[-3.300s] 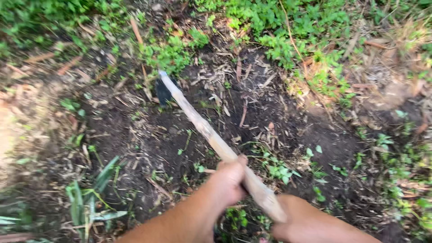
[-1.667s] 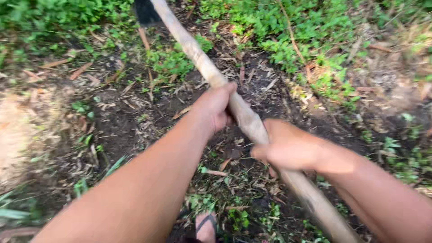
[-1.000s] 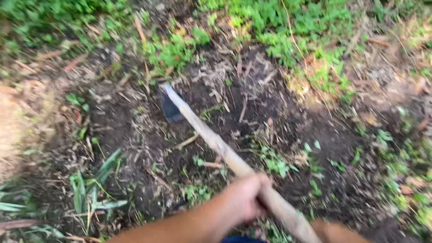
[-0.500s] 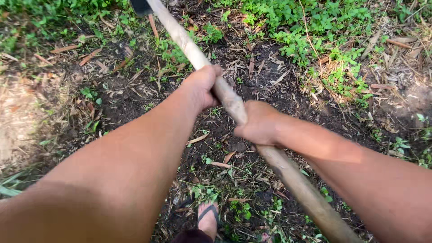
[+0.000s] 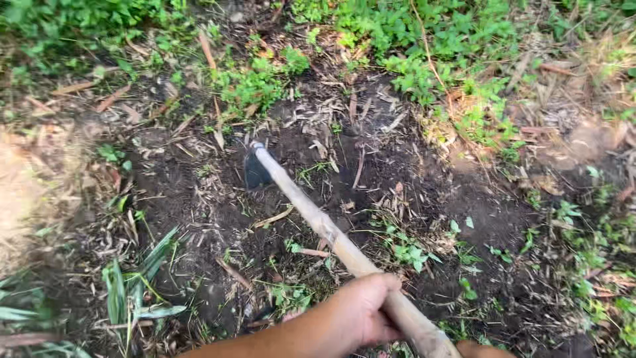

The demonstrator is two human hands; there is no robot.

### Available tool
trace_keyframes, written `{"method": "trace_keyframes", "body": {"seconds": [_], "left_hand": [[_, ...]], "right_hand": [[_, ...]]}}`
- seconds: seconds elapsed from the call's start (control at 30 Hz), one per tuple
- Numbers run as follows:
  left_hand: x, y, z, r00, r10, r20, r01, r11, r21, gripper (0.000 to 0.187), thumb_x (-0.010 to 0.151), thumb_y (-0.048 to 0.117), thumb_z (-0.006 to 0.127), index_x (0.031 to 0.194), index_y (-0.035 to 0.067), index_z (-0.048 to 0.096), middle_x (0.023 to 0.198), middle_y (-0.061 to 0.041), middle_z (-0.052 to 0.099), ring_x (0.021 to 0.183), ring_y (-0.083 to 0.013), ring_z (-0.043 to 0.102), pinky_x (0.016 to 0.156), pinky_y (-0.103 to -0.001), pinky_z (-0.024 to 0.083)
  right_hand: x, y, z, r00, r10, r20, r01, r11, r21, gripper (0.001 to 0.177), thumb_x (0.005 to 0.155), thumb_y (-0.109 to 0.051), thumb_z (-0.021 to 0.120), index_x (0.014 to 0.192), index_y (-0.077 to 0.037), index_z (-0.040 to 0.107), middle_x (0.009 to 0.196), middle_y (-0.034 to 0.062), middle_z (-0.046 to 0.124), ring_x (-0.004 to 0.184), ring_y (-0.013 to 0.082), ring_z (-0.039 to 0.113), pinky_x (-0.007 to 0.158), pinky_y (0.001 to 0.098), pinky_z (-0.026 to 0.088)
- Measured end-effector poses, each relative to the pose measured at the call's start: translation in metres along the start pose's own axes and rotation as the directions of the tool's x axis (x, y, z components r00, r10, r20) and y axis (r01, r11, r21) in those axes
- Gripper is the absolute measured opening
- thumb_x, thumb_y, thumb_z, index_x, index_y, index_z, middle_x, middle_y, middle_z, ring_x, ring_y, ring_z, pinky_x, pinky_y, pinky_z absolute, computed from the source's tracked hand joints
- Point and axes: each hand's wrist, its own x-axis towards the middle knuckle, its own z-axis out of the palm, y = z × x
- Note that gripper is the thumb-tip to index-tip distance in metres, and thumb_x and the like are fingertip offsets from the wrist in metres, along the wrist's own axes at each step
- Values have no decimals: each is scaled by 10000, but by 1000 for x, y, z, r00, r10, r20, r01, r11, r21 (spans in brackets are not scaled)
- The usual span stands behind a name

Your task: The person digs into the soil with a hoe, repeatedly swinging the blade into the ground and pulling it back to turn the earth and remove small plants.

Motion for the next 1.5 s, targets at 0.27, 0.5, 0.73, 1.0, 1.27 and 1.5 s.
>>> {"method": "trace_keyframes", "body": {"seconds": [0.27,0.5,0.73,1.0,1.27,1.5], "left_hand": [[-69,94,55,890,453,-42,-445,886,132,366,921,166,616,1246,17,535,1196,-188,659,1111,-373,661,990,-599,535],[-165,225,85,599,772,212,-800,571,182,405,896,210,658,1222,11,522,1085,-169,657,993,-358,674,905,-581,575],[-146,310,20,599,797,-80,-772,601,204,454,978,343,616,1292,36,502,1118,-192,594,1021,-410,640,942,-651,571],[4,135,-77,963,243,-119,-238,970,57,541,1007,448,573,1327,13,537,1318,-227,641,1174,-412,630,992,-641,486],[-47,99,-33,897,320,-306,-380,911,-159,309,943,103,630,1249,122,584,1190,-140,654,1089,-349,633,1017,-635,480],[-132,185,38,654,753,-77,-747,658,91,338,931,107,631,1244,4,553,1084,-189,666,976,-353,670,942,-563,566]], "right_hand": [[-37,-60,-34,985,-7,-171,7,1000,0,402,758,-209,757,1133,-100,661,931,81,775,891,194,754,837,348,599],[-17,-191,-84,861,-243,-448,211,970,-120,346,800,-185,778,1061,-16,626,837,144,716,678,248,700,622,393,576],[85,-254,-69,884,-376,-278,407,911,62,352,787,-50,671,1104,-10,523,719,94,622,478,232,621,413,395,526],[88,-69,21,1000,-5,-25,5,1000,0,523,742,-118,721,1241,-83,569,959,104,736,823,237,746,710,380,609],[55,-1,16,969,-230,85,227,973,48,397,865,-229,728,1225,-66,687,1024,62,773,1027,208,736,908,305,556],[-26,-146,-49,986,-101,-133,119,985,128,374,815,-202,757,1133,-85,599,746,69,704,484,168,625,470,351,549]]}}
